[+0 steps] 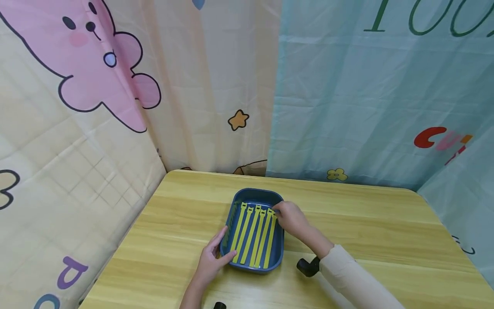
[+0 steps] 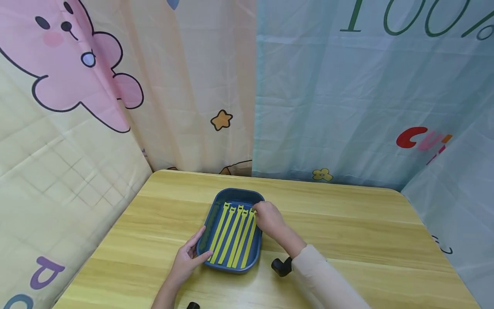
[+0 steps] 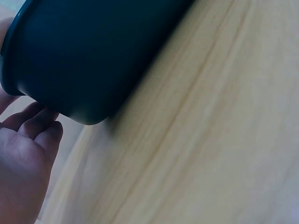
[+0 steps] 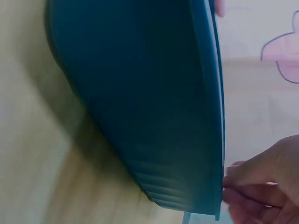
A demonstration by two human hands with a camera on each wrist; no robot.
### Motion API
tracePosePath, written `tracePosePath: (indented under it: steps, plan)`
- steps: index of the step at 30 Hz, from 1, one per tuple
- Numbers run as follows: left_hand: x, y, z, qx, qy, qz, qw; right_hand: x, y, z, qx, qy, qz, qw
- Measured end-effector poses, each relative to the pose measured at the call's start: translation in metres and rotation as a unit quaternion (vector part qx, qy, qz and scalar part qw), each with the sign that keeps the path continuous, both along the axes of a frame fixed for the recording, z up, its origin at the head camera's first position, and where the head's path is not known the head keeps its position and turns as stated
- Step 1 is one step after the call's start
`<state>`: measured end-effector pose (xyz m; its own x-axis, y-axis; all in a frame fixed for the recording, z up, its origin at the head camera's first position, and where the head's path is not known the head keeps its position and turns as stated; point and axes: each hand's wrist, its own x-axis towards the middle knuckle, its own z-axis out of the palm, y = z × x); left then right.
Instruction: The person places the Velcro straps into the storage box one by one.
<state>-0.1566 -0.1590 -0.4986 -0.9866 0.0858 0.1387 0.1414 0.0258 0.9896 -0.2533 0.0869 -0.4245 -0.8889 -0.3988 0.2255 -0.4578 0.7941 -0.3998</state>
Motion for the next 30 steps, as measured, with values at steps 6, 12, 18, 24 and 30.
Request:
tracePosePath:
  steps: [6, 12, 18, 24, 30]
  plan:
    - [0.002, 0.000, -0.002, -0.004, 0.006, 0.002, 1.0000, 0.029, 0.021, -0.015, -0.145, 0.048, -0.058, 0.987]
    - [0.003, -0.007, 0.005, -0.030, 0.035, 0.013, 0.9989, 0.052, 0.063, -0.030, -0.229, 0.048, -0.096, 0.968]
    - [-0.008, -0.001, 0.056, -0.262, 0.101, 0.022, 0.9596, 0.051, 0.100, -0.013, -0.194, 0.007, -0.129, 0.973]
    - [-0.037, 0.044, 0.125, -0.505, 0.142, -0.025, 0.8511, 0.027, 0.085, 0.014, -0.033, 0.008, -0.088, 0.995]
    - [-0.068, 0.073, 0.125, -0.587, 0.058, -0.097, 0.8017, 0.011, 0.049, 0.023, 0.084, -0.042, -0.045, 0.995]
